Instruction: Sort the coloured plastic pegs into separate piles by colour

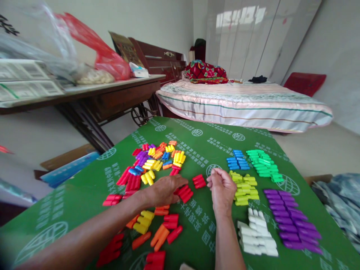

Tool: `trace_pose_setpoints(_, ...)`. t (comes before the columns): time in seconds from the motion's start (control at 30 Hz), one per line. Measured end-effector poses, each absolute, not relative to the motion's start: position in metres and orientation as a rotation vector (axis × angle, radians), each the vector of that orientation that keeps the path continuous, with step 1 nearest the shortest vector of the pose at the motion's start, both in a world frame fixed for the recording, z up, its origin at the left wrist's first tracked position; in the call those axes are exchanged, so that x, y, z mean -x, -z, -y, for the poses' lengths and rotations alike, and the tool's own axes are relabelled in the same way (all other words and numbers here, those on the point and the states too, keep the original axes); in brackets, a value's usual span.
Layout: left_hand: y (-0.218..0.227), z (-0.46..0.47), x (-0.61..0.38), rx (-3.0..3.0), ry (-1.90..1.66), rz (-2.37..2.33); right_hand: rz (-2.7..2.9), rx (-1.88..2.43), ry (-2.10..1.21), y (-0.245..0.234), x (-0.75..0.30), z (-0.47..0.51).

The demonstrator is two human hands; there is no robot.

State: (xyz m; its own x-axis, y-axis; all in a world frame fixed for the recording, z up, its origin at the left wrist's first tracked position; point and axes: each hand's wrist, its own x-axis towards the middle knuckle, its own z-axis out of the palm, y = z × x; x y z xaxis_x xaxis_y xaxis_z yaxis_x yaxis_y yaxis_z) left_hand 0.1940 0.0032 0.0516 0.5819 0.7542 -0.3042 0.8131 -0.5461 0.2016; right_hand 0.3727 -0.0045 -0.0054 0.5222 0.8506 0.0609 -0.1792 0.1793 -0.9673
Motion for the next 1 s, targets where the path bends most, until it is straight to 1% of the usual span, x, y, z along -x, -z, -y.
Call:
trace_pose_setpoints(0.27, -0.05, 0.003, -0.176, -2.426, 0.181, -1.374, 1.614, 1.158, -0.949, 0.015, -0.346, 0.013)
trace_pose_setpoints(0.37, -0.046, 0.001, -0.167, -2.426, 0.121, -1.385, 1.724, 1.197, -0.922, 0.021, -0.344, 0.012)
trace_pose_setpoints(0.5, -0.044, -0.001, -0.159, -2.417, 0.128, -1.506, 1.757, 1.233, -0.866, 0.021, -0.347, 0.011)
trace_pose_setpoints(0.63, -0.047, 0.003, -0.163, -2.428, 0.072, -1.514, 1.611, 1.193, -0.899, 0.014, -0.349, 0.013)
trace_pose_setpoints(0.77, -0.054, 0.009, -0.184, -2.416, 0.09, -1.385, 1.209, 1.127, -0.992, 0.005, -0.357, 0.013)
trace_pose_setpoints(0.9, -0.057, 0.014, -0.206, -2.465, 0.216, -1.338, 0.82, 0.871, -1.085, -0.005, -0.377, 0.014)
trace_pose_setpoints(1.0, -0.056, 0.017, -0.214, -2.497, 0.29, -1.382, 0.705, 0.698, -1.133, -0.009, -0.393, 0.015)
